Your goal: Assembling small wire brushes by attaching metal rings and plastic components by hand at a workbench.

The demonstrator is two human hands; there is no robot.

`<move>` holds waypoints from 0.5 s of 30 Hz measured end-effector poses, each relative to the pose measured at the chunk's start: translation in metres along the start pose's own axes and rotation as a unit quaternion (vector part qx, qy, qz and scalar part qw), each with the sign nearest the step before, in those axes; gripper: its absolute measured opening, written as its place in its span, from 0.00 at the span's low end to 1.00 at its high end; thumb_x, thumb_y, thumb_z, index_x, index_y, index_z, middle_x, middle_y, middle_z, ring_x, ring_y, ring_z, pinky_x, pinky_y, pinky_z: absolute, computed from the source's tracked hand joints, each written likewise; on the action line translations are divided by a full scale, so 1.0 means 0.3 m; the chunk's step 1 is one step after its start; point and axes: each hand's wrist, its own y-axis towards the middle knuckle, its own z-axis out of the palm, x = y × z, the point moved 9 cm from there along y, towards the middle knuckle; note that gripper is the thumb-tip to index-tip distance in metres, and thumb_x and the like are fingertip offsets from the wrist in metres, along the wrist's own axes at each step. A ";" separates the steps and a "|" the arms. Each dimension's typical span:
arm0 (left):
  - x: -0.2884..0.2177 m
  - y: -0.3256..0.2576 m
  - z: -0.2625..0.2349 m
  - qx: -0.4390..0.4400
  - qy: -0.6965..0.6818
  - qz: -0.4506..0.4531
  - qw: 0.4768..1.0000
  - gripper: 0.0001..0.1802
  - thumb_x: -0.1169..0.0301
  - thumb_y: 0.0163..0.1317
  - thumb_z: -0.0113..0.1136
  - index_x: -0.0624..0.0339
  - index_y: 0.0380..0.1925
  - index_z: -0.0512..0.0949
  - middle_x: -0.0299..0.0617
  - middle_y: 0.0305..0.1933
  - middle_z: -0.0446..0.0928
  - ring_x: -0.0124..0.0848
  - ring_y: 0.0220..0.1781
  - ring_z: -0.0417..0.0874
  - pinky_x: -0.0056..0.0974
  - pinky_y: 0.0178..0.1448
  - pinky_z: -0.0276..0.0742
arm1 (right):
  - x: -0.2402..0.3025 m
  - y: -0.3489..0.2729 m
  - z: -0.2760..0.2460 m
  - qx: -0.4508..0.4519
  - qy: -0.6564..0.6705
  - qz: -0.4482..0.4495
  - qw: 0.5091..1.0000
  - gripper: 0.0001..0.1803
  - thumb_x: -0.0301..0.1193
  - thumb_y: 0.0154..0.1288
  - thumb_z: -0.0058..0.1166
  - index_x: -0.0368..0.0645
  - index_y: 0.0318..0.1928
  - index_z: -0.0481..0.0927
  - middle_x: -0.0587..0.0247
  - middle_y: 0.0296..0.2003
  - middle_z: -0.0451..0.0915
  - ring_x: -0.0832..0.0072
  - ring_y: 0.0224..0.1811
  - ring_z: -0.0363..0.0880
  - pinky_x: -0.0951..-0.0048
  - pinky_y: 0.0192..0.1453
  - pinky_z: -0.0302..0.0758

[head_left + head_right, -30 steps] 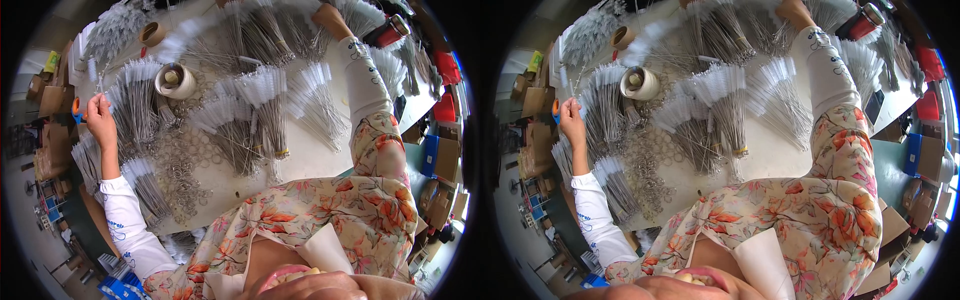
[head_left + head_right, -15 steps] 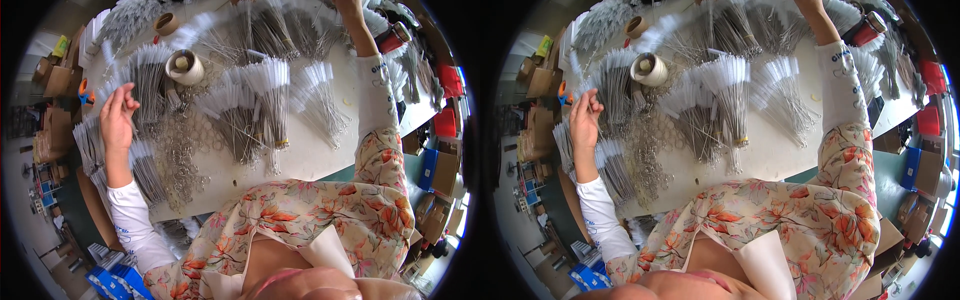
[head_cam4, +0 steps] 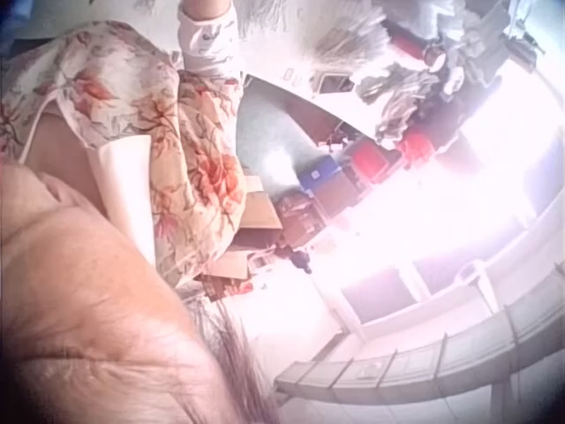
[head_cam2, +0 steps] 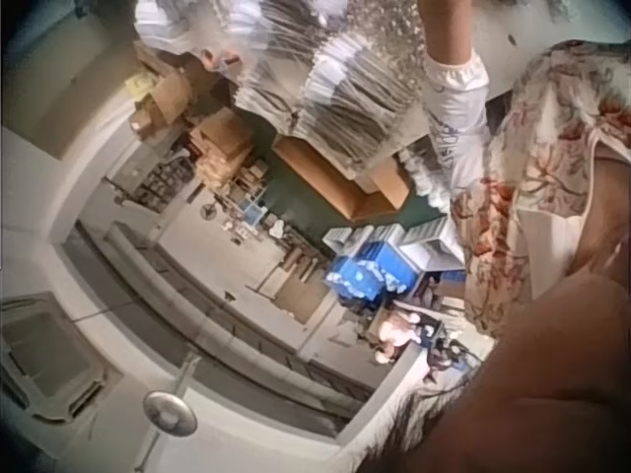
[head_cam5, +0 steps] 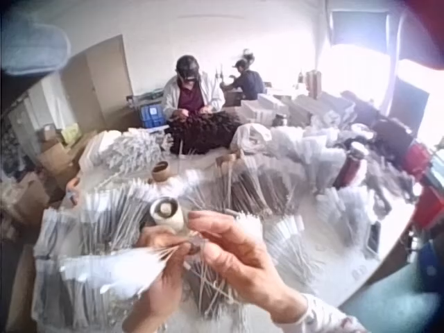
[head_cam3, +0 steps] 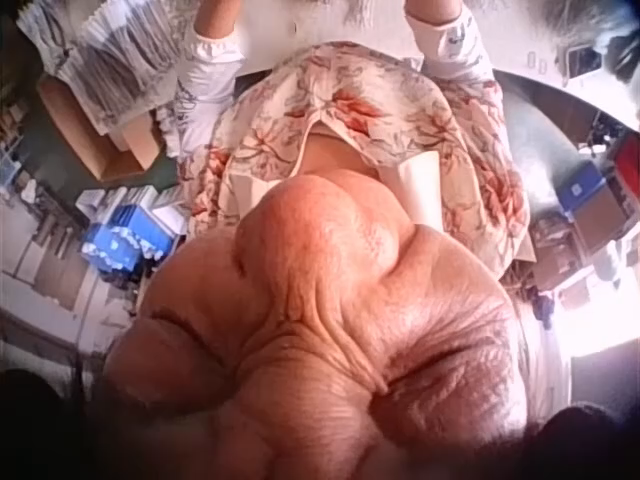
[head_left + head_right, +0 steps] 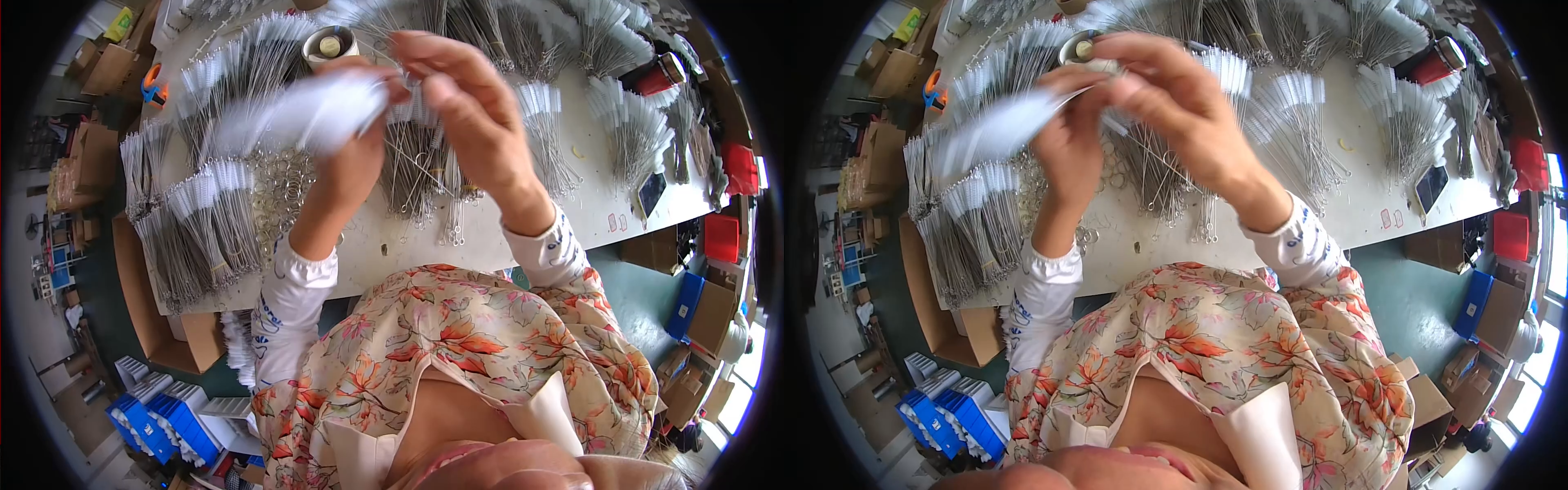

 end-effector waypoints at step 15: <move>-0.152 -0.129 -0.230 0.008 -0.069 -0.032 0.997 0.39 0.57 0.51 0.66 0.64 0.59 0.63 0.50 0.60 0.60 0.40 0.59 0.65 0.44 0.62 0.62 | -0.114 -0.188 0.015 0.103 -0.109 0.251 0.956 0.10 0.31 0.67 0.47 0.37 0.36 0.78 0.70 0.25 0.77 0.84 0.22 0.67 0.81 0.27 0.67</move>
